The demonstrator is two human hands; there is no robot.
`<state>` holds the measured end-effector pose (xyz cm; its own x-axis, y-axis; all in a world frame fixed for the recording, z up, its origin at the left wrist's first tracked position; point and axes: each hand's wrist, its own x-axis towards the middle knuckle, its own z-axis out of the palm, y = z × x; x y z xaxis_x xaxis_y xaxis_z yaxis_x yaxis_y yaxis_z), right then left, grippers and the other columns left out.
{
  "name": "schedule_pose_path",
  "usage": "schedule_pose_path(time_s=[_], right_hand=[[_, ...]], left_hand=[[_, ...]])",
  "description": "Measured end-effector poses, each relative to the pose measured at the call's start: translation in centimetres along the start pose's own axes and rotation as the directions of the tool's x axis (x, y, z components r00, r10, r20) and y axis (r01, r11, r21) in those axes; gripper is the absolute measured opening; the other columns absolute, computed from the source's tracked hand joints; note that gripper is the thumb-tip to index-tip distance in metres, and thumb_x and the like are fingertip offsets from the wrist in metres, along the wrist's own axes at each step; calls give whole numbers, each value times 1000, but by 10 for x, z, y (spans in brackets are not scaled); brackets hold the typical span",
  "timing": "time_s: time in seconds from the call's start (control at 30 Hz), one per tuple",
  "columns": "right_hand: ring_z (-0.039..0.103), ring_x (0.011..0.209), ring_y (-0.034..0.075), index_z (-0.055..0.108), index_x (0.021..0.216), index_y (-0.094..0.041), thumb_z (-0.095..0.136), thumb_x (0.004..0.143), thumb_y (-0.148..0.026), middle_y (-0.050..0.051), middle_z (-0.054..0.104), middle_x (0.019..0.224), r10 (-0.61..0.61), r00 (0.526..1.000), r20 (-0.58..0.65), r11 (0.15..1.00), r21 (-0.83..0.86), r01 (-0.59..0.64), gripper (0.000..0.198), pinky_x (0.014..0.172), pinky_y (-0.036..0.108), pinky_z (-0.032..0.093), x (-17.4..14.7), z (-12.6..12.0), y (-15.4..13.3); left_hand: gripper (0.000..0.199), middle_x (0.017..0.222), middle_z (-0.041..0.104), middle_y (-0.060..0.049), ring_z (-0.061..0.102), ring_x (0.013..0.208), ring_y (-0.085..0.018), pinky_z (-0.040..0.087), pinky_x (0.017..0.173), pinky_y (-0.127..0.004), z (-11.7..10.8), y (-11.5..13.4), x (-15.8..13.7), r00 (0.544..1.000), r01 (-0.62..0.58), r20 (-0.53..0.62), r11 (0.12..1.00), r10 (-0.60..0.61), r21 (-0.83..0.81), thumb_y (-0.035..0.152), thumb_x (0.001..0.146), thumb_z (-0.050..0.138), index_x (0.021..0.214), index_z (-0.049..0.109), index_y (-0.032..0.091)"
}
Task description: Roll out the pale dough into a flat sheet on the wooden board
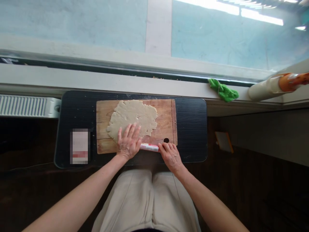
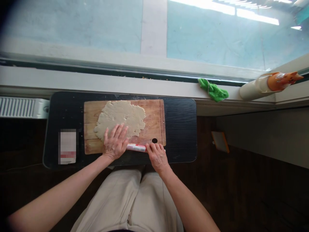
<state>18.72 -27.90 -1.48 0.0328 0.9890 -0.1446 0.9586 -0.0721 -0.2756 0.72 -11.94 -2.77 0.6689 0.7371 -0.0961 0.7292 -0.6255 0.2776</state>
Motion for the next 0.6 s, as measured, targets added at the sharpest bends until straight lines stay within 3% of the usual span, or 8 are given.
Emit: schedule_pose_path(time_s=[0.07, 0.2, 0.27, 0.33, 0.43, 0.5, 0.6], right_hand=[[50, 96, 21, 47, 130, -22, 44, 95, -25, 8, 58, 108, 15, 1000, -9, 1000, 4, -15, 35, 88, 37, 38, 0, 2, 0], [49, 97, 22, 50, 125, -21, 48, 93, -31, 8, 58, 104, 92, 996, -11, 996, -11, -92, 34, 88, 37, 38, 19, -8, 8], [49, 96, 22, 53, 121, -21, 50, 92, -30, 8, 57, 102, 92, 996, 5, 995, -22, -92, 31, 87, 36, 37, 25, -12, 10], [48, 95, 22, 54, 119, -22, 50, 92, -27, 7, 57, 101, 73, 997, 19, 997, -39, -72, 27, 86, 36, 37, 22, -14, 8], [47, 90, 21, 56, 114, -24, 48, 93, -22, 6, 57, 98, 31, 999, 44, 998, -59, -29, 22, 80, 33, 38, 16, -15, 3], [47, 88, 20, 58, 108, -23, 48, 93, -21, 5, 57, 96, -9, 998, 60, 998, -63, 13, 18, 77, 32, 39, 23, -19, 4], [46, 91, 21, 58, 109, -23, 47, 93, -21, 6, 57, 100, -86, 995, 45, 993, -74, 90, 20, 81, 33, 39, 63, -37, 16]], left_hand=[[63, 155, 25, -6, 18, 144, -26, -2, 116, -52, 0, -1, 7, 1000, -11, 9, 1000, 11, -1, 41, 89, 39, 149, 22, 28], [66, 157, 17, -9, 11, 145, -27, -5, 115, -55, 2, -1, 65, 998, 66, 10, 997, -66, -34, 46, 90, 35, 149, 21, 21], [67, 157, 15, -9, 9, 146, -26, -6, 115, -55, 3, 0, 80, 994, 106, 1, 993, -107, -57, 46, 90, 34, 149, 20, 20], [65, 157, 17, -8, 10, 145, -25, -6, 115, -53, 2, 2, 69, 995, 101, -17, 992, -102, -70, 43, 90, 34, 149, 21, 22], [61, 155, 25, -7, 17, 144, -25, -4, 116, -52, -1, 3, 21, 998, 53, -40, 996, -56, -76, 39, 90, 37, 148, 25, 25], [61, 154, 27, -9, 20, 143, -25, -1, 116, -52, -5, 1, -3, 994, 85, -65, 993, -91, -86, 37, 90, 37, 148, 26, 23], [63, 156, 22, -10, 18, 144, -26, 0, 116, -52, -17, -9, 9, 977, 149, -141, 985, -160, -88, 36, 88, 39, 148, 25, 22]])
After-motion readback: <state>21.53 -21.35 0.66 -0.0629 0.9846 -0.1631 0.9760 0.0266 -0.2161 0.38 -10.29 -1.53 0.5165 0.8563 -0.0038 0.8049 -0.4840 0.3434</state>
